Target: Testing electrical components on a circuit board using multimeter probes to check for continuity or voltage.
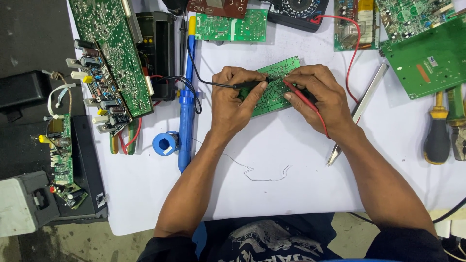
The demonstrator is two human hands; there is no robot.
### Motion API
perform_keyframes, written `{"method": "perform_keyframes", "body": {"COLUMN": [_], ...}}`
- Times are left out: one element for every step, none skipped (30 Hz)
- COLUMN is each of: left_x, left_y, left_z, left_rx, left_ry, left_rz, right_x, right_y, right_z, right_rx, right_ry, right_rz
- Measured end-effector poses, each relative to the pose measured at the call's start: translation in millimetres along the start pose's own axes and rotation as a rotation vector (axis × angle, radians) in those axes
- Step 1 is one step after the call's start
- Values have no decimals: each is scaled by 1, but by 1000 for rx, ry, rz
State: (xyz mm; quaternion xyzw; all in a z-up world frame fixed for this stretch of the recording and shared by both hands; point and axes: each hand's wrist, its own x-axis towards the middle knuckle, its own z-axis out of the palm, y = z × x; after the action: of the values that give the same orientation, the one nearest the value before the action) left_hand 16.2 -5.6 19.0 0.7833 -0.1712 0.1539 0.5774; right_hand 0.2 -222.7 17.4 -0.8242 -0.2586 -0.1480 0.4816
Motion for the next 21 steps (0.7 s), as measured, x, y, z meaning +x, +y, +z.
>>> {"method": "perform_keyframes", "body": {"left_x": [0,0,0,0,0,-1,0,-1,-1,-1,-2,-2,-1,-2,-2,-1,-1,-2,-2,-1,-1], "left_y": [0,0,1,1,0,0,-1,-1,-2,-2,-1,-1,-1,-1,-2,-2,-1,-2,-1,0,1], "left_z": [0,-1,-1,-1,-1,0,0,1,2,1,1,1,2,2,2,2,1,2,2,1,1], "left_rx": [-1,-3,-4,-2,0,1,2,6,9,8,14,20,20,27,35,36,37,37,36,39,42], "left_ry": [-1,-4,-8,-7,-1,4,4,14,23,22,22,23,22,29,36,36,37,37,36,35,34], "left_rz": [0,-2,-3,-2,-1,0,1,-2,-5,-6,-6,-5,-4,-4,-4,-3,-6,-10,-10,-13,-16], "right_x": [0,0,0,1,1,1,1,1,0,0,0,0,1,1,1,1,0,-1,0,0,1], "right_y": [0,-1,-1,-1,-1,-1,-1,-1,0,0,1,2,1,0,-1,1,2,4,3,2,1], "right_z": [-1,-1,-2,-2,-2,-2,-2,-2,-2,-2,-2,-2,-2,-2,-2,-2,-2,-2,-2,-2,-1], "right_rx": [-1,9,20,21,25,29,29,27,25,24,19,14,13,8,3,3,6,8,8,4,0], "right_ry": [0,-4,-9,-9,-11,-14,-14,-13,-12,-11,-15,-18,-16,-16,-15,-14,-15,-16,-15,-10,-4], "right_rz": [1,3,5,3,3,5,5,1,-4,-2,-8,-17,-17,-22,-27,-28,-30,-29,-28,-29,-30]}}
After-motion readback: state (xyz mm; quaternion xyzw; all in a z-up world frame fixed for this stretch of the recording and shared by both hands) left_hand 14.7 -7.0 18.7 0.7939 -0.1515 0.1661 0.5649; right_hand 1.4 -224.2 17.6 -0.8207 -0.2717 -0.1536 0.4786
